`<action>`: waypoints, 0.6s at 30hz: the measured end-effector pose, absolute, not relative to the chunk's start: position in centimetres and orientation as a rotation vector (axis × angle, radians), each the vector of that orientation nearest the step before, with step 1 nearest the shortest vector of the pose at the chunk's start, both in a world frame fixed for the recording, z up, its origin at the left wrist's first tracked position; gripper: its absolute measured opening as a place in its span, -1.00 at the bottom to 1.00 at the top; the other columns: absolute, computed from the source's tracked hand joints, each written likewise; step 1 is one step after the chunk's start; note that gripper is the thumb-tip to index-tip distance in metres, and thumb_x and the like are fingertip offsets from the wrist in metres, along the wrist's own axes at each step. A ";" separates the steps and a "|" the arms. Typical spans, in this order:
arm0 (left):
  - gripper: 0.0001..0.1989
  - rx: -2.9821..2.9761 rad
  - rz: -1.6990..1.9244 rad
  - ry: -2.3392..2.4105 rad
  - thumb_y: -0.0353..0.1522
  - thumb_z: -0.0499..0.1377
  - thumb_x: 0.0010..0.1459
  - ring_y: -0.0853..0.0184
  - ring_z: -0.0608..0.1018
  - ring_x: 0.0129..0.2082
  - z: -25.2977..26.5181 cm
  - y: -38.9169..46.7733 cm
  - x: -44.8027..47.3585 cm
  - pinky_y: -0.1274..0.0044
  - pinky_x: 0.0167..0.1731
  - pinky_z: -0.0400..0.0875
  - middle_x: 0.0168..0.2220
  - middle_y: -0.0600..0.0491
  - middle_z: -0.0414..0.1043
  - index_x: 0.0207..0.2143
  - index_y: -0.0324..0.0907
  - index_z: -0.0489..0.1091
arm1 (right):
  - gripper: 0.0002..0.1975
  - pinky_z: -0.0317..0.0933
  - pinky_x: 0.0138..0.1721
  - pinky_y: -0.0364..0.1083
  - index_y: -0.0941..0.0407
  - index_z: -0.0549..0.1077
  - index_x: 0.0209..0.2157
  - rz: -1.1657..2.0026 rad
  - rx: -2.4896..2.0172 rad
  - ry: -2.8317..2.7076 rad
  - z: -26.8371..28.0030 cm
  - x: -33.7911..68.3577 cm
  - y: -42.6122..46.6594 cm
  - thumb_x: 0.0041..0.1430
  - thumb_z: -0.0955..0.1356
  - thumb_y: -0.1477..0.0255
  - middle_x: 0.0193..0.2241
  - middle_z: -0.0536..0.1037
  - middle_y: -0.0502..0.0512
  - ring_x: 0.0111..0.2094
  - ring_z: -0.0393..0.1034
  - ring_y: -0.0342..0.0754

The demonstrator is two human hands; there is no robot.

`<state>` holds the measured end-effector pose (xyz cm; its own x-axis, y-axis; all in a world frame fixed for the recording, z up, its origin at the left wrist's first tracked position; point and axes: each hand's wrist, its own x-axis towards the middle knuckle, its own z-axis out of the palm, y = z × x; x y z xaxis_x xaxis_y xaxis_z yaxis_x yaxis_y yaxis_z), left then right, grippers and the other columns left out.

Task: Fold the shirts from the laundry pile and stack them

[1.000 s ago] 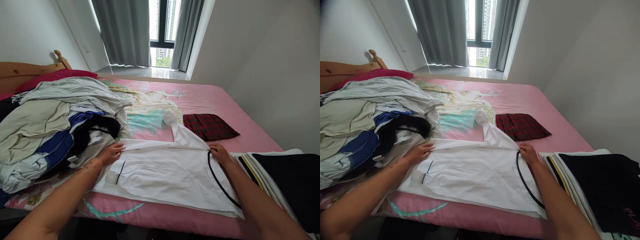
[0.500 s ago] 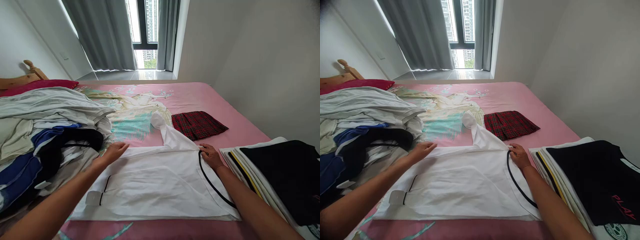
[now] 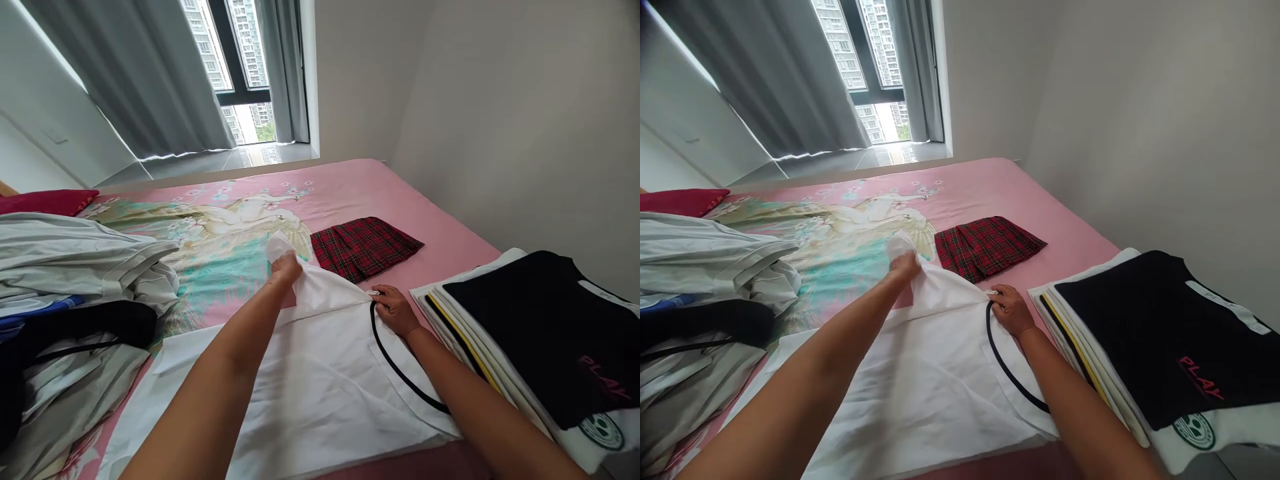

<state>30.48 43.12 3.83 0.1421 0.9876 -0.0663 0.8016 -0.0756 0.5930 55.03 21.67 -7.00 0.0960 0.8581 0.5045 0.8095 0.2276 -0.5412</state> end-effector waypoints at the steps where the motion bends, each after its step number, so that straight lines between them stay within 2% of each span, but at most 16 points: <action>1: -0.70 1.898 0.514 1.691 -0.35 0.25 -0.12 0.01 0.49 -0.09 4.2 42.9 30.1 0.33 -0.16 0.29 -0.22 -0.24 0.48 -0.27 -0.25 0.40 | -0.64 0.19 0.08 0.08 0.06 0.56 -0.19 0.076 -1.569 -1.691 -7.0 55.1 21.7 0.01 0.25 0.55 -0.11 0.47 0.14 -0.01 0.29 0.05; 3: -0.73 1.866 0.591 1.630 -0.36 0.15 -0.03 0.09 0.52 -0.18 5.4 41.9 29.0 0.38 -0.24 0.34 -0.27 -0.17 0.50 -0.24 -0.26 0.41 | -0.64 0.19 0.08 0.07 0.06 0.57 -0.20 0.070 -1.571 -1.676 -7.0 55.1 21.6 0.01 0.25 0.56 -0.11 0.47 0.14 -0.01 0.29 0.05; 6: -0.62 1.816 0.791 1.474 -0.37 0.01 0.06 0.24 0.52 -0.20 7.3 37.7 26.0 0.46 -0.27 0.39 -0.23 -0.06 0.49 -0.05 -0.25 0.33 | -0.65 0.20 0.06 0.06 0.06 0.57 -0.22 0.062 -1.575 -1.663 -6.9 55.0 21.6 0.00 0.26 0.56 -0.12 0.48 0.12 -0.03 0.31 0.03; 8: -0.58 1.742 1.007 1.229 -0.38 0.03 0.05 0.25 0.50 -0.16 8.0 33.1 23.3 0.46 -0.22 0.41 -0.19 -0.02 0.48 0.00 -0.22 0.31 | -0.66 0.20 0.06 0.07 0.06 0.57 -0.23 0.066 -1.582 -1.666 -6.9 54.9 21.5 -0.01 0.26 0.56 -0.13 0.49 0.12 -0.03 0.31 0.03; 10: -0.62 1.707 1.110 0.999 -0.34 0.15 0.00 0.18 0.49 -0.12 7.8 27.5 20.1 0.39 -0.16 0.41 -0.19 -0.03 0.49 -0.09 -0.22 0.38 | -0.66 0.20 0.07 0.07 0.07 0.57 -0.23 0.067 -1.587 -1.664 -6.9 54.9 21.4 0.00 0.26 0.55 -0.13 0.49 0.13 -0.03 0.30 0.03; 13: -0.79 2.181 0.740 0.793 -0.43 0.16 0.00 0.12 0.40 0.04 6.1 19.7 15.8 0.30 0.03 0.32 -0.01 -0.06 0.43 -0.26 -0.15 0.48 | -0.67 0.21 0.06 0.06 0.09 0.57 -0.23 0.056 -1.590 -1.668 -6.8 54.9 21.3 0.01 0.25 0.53 -0.13 0.49 0.15 -0.04 0.31 0.03; 14: -0.78 2.329 0.597 0.744 -0.49 0.12 0.02 0.12 0.34 0.10 5.3 17.6 14.7 0.28 0.08 0.27 0.05 -0.03 0.38 -0.29 -0.11 0.49 | -0.66 0.21 0.06 0.06 0.09 0.57 -0.23 0.051 -1.595 -1.671 -6.7 54.9 21.3 0.01 0.24 0.53 -0.14 0.49 0.15 -0.04 0.32 0.02; 16: -0.63 2.514 0.446 0.761 -0.57 0.04 0.03 0.15 0.24 0.20 3.6 14.5 12.8 0.26 0.13 0.22 0.15 0.02 0.28 -0.22 -0.04 0.48 | -0.66 0.20 0.07 0.06 0.09 0.57 -0.23 0.043 -1.605 -1.683 -6.6 54.8 21.3 0.01 0.23 0.53 -0.14 0.49 0.15 -0.04 0.32 0.02; 18: -0.51 2.575 0.447 0.879 -0.60 0.00 0.03 0.18 0.19 0.24 2.1 12.6 11.2 0.25 0.13 0.24 0.20 0.02 0.21 -0.07 0.00 0.42 | -0.65 0.20 0.07 0.06 0.10 0.57 -0.22 0.036 -1.608 -1.701 -6.5 54.8 21.1 0.02 0.23 0.52 -0.13 0.49 0.15 -0.04 0.32 0.02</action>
<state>11.20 12.59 2.15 0.7536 0.6344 0.1722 0.5127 -0.7312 0.4499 54.77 21.14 -6.51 0.1041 0.8577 0.5034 0.8354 0.1993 -0.5123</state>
